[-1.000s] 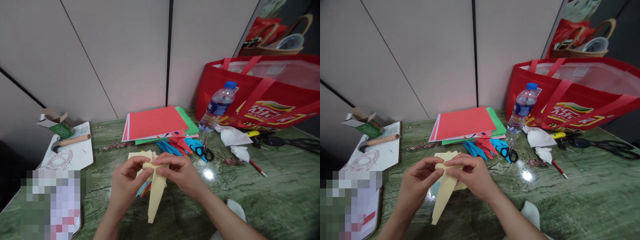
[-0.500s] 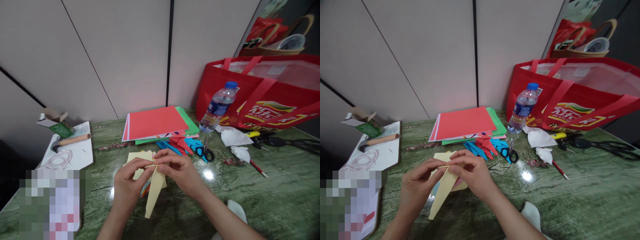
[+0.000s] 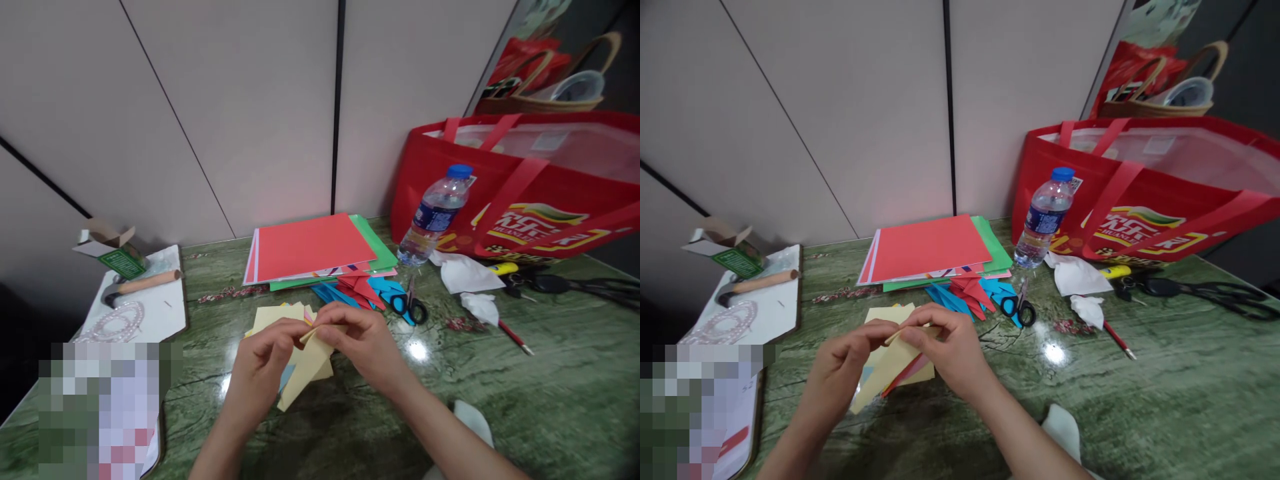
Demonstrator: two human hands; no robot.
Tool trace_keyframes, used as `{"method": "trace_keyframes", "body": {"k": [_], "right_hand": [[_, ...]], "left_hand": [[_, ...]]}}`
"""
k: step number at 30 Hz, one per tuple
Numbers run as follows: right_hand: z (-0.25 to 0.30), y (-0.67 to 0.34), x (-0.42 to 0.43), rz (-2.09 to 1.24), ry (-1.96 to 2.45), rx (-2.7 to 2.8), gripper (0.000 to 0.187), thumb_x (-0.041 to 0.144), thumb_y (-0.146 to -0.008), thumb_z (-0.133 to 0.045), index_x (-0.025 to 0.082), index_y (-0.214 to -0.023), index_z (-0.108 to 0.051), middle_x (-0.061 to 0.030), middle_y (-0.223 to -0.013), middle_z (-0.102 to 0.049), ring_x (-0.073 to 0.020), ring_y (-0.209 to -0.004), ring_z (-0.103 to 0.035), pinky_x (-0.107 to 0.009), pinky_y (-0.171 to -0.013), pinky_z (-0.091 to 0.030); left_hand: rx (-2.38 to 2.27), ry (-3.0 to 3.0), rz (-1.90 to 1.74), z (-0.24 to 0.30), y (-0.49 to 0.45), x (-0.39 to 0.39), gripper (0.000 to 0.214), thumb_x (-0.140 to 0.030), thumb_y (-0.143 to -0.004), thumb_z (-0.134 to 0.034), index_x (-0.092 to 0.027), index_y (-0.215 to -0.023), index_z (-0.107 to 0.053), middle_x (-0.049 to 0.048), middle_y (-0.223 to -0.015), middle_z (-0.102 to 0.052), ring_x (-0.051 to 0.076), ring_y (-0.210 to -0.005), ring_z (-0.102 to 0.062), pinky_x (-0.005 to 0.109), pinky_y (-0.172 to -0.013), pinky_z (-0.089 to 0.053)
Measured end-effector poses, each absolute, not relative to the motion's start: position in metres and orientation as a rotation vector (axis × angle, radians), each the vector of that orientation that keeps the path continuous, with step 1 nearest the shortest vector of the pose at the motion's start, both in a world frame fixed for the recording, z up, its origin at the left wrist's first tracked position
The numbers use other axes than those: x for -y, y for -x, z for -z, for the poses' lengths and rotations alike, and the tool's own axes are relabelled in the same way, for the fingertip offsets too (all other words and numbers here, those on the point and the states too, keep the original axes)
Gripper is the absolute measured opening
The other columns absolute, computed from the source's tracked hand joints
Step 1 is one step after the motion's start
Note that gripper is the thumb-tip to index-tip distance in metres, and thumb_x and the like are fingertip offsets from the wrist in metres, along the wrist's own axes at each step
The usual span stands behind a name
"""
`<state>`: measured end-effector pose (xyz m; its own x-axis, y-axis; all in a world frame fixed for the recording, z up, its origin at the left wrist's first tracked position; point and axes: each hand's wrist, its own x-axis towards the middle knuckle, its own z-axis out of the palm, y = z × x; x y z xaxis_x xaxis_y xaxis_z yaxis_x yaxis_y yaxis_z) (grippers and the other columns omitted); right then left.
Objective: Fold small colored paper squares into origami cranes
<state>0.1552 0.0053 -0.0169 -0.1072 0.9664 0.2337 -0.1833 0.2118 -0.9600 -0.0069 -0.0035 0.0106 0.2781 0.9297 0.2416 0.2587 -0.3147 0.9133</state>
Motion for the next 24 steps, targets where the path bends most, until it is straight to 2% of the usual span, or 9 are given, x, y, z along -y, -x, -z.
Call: {"method": "trace_keyframes", "body": {"k": [2, 5, 8, 11, 13, 15, 17, 20, 24], "right_hand": [[0.017, -0.155, -0.006, -1.203, 0.88, 1.268, 0.005, 0.023, -0.073, -0.065, 0.019, -0.071, -0.067, -0.0016, -0.076, -0.061, -0.0145, -0.073, -0.056, -0.026, -0.064, -0.043], [0.017, -0.155, -0.005, -1.131, 0.928, 1.3, 0.008, 0.025, -0.075, -0.063, 0.018, -0.069, -0.063, -0.0016, -0.074, -0.06, -0.0145, -0.071, -0.054, -0.026, -0.063, -0.043], [0.016, -0.154, -0.004, -1.023, 0.961, 1.378, 0.011, 0.024, -0.077, -0.061, 0.018, -0.067, -0.061, -0.002, -0.072, -0.059, -0.0147, -0.071, -0.055, -0.026, -0.064, -0.043], [0.017, -0.153, -0.005, -0.94, 0.975, 1.418, 0.009, 0.024, -0.077, -0.061, 0.018, -0.07, -0.063, -0.0036, -0.078, -0.06, -0.0164, -0.079, -0.057, -0.028, -0.071, -0.044], [0.02, -0.153, -0.006, -0.93, 1.03, 1.37, 0.01, 0.027, -0.075, -0.063, 0.019, -0.081, -0.064, -0.006, -0.091, -0.06, -0.0191, -0.091, -0.056, -0.031, -0.077, -0.044], [0.023, -0.152, -0.008, -1.021, 1.096, 1.25, 0.026, 0.034, -0.074, -0.063, 0.02, -0.096, -0.06, -0.0078, -0.102, -0.058, -0.0211, -0.097, -0.055, -0.033, -0.079, -0.045], [0.025, -0.15, -0.009, -1.241, 1.115, 1.107, 0.038, 0.042, -0.075, -0.06, 0.019, -0.105, -0.054, -0.008, -0.097, -0.059, -0.0206, -0.088, -0.059, -0.034, -0.072, -0.048], [0.025, -0.148, -0.007, -1.587, 1.055, 0.938, 0.048, 0.049, -0.074, -0.058, 0.017, -0.108, -0.047, -0.0018, -0.072, -0.061, -0.0157, -0.063, -0.062, -0.029, -0.058, -0.048], [0.022, -0.148, -0.005, -1.599, 0.962, 0.792, 0.064, 0.033, -0.064, -0.073, 0.019, -0.117, -0.039, 0.004, -0.063, -0.062, -0.011, -0.053, -0.06, -0.023, -0.055, -0.047]], "left_hand": [[-1.048, -1.737, -1.043, -0.011, 0.008, 0.003, 0.022, -0.031, -0.081, -0.054, -0.02, -0.091, -0.071, 0.0053, -0.092, -0.07, 0.019, -0.083, -0.062, 0.025, -0.072, -0.048], [-1.117, -1.753, -1.01, -0.01, 0.005, 0.004, 0.023, -0.024, -0.07, -0.068, -0.021, -0.093, -0.07, 0.0049, -0.094, -0.07, 0.019, -0.083, -0.063, 0.026, -0.072, -0.05], [-1.2, -1.889, -1.07, -0.006, 0.001, 0.003, 0.012, -0.017, -0.076, -0.062, -0.02, -0.084, -0.07, 0.0045, -0.086, -0.071, 0.017, -0.079, -0.064, 0.026, -0.071, -0.051], [-1.182, -2.131, -1.192, -0.001, 0.0, 0.001, 0.013, -0.013, -0.078, -0.059, -0.019, -0.082, -0.07, 0.0047, -0.081, -0.07, 0.016, -0.077, -0.064, 0.027, -0.069, -0.051], [-1.178, -2.299, -1.307, 0.002, 0.001, 0.0, 0.016, -0.01, -0.078, -0.058, -0.019, -0.087, -0.068, 0.006, -0.085, -0.069, 0.017, -0.08, -0.063, 0.029, -0.07, -0.051], [-1.194, -2.456, -1.387, 0.004, 0.003, -0.001, 0.021, -0.007, -0.077, -0.058, -0.019, -0.092, -0.066, 0.0072, -0.09, -0.069, 0.018, -0.084, -0.062, 0.032, -0.072, -0.05], [-1.214, -2.604, -1.381, 0.004, 0.006, -0.001, 0.025, -0.005, -0.076, -0.058, -0.02, -0.095, -0.064, 0.0082, -0.094, -0.068, 0.02, -0.087, -0.06, 0.035, -0.074, -0.048], [-1.192, -2.788, -1.268, 0.005, 0.008, -0.001, 0.027, -0.005, -0.076, -0.058, -0.02, -0.098, -0.063, 0.0105, -0.101, -0.068, 0.023, -0.093, -0.057, 0.042, -0.078, -0.045], [-1.197, -2.732, -1.276, 0.008, 0.005, -0.002, 0.031, -0.008, -0.076, -0.06, -0.024, -0.102, -0.062, 0.0103, -0.113, -0.063, 0.024, -0.103, -0.053, 0.044, -0.084, -0.044]]}}
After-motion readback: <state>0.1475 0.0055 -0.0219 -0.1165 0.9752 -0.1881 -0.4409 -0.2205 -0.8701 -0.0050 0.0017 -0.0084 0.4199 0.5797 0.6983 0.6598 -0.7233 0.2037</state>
